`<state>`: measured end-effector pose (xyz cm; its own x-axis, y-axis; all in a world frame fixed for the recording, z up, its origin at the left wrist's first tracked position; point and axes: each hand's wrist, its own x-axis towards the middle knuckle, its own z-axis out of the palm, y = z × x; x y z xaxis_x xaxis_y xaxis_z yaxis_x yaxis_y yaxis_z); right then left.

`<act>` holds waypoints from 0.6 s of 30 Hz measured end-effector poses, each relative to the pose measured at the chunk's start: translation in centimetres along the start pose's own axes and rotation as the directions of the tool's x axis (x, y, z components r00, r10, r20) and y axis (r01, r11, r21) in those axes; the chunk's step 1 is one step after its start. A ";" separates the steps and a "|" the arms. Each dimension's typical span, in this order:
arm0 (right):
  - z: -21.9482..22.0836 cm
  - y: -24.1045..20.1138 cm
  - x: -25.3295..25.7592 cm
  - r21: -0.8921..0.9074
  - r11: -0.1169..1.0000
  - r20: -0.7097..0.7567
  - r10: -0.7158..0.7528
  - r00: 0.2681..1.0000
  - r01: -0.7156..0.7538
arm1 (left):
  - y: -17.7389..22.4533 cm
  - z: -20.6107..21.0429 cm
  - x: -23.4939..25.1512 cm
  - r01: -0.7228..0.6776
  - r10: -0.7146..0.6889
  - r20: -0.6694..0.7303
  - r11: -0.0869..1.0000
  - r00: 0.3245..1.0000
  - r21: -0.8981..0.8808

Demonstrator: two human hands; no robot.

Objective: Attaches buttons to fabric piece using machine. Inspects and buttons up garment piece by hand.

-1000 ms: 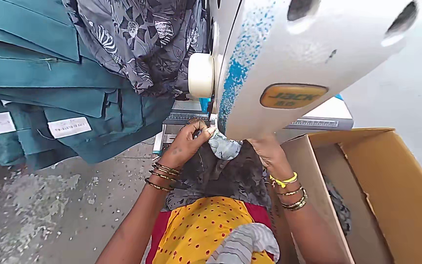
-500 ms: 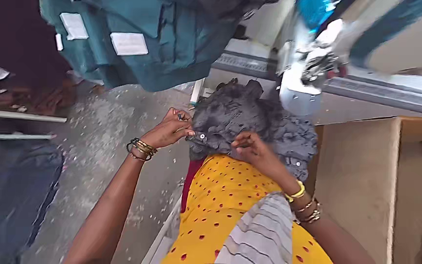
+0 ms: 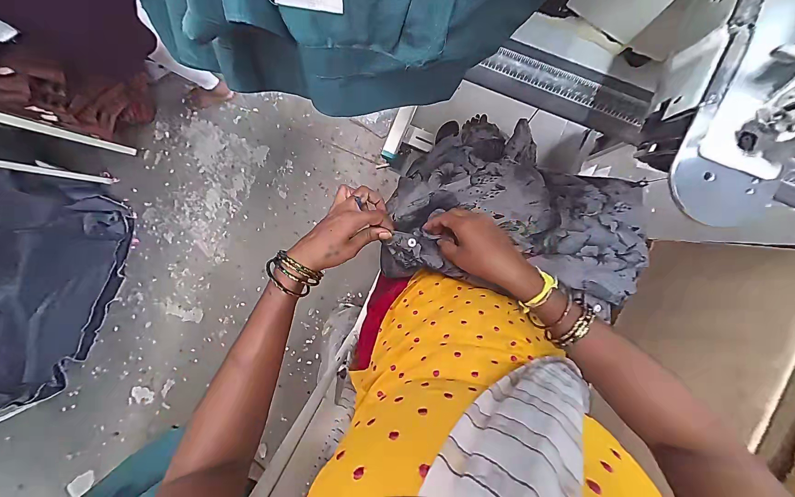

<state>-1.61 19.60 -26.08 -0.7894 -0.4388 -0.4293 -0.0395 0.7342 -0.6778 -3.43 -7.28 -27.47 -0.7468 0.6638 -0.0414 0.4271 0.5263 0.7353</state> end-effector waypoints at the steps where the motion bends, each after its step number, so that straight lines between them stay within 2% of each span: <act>1: 0.2 -0.2 0.1 -0.038 0.999 -0.010 0.023 1.000 -0.023 | 0.0 0.1 0.0 0.011 -0.011 0.002 1.000 1.000 -0.004; 3: 0.6 -0.3 0.4 -0.093 0.995 -0.041 0.026 0.999 -0.030 | -0.1 0.2 0.0 0.017 -0.017 0.005 1.000 1.000 0.002; 7: 1.6 0.0 1.3 -0.146 0.988 -0.102 -0.071 0.992 0.056 | 0.3 0.6 0.0 0.039 -0.040 0.007 0.998 0.999 0.055; 12: 2.3 0.6 2.3 -0.263 0.960 -0.180 -0.143 0.973 0.092 | 3.6 1.5 0.3 0.217 -0.217 -0.018 0.961 0.976 0.171; 14: 1.5 0.7 2.4 -0.140 0.988 -0.178 -0.082 0.981 0.058 | 5.0 2.6 0.2 0.323 -0.314 -0.114 0.944 0.943 0.073; 16: -0.2 0.6 2.0 0.140 0.990 -0.097 0.050 0.994 -0.036 | 6.6 4.3 0.2 0.448 -0.476 -0.236 0.879 0.847 -0.164; 17: -1.0 0.6 1.6 0.304 0.949 -0.049 0.107 0.993 -0.087 | 7.6 5.0 0.2 0.495 -0.567 -0.222 0.813 0.793 -0.307; 18: -1.7 0.8 1.3 0.442 0.887 0.003 0.146 0.989 -0.132 | 8.7 5.3 0.5 0.536 -0.645 -0.132 0.718 0.753 -0.444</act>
<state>-3.67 20.50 -26.14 -0.7851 -0.3287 -0.5250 0.3396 0.4806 -0.8086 2.63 0.43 -24.74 -0.9049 0.0905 -0.4158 -0.3206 0.4974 0.8061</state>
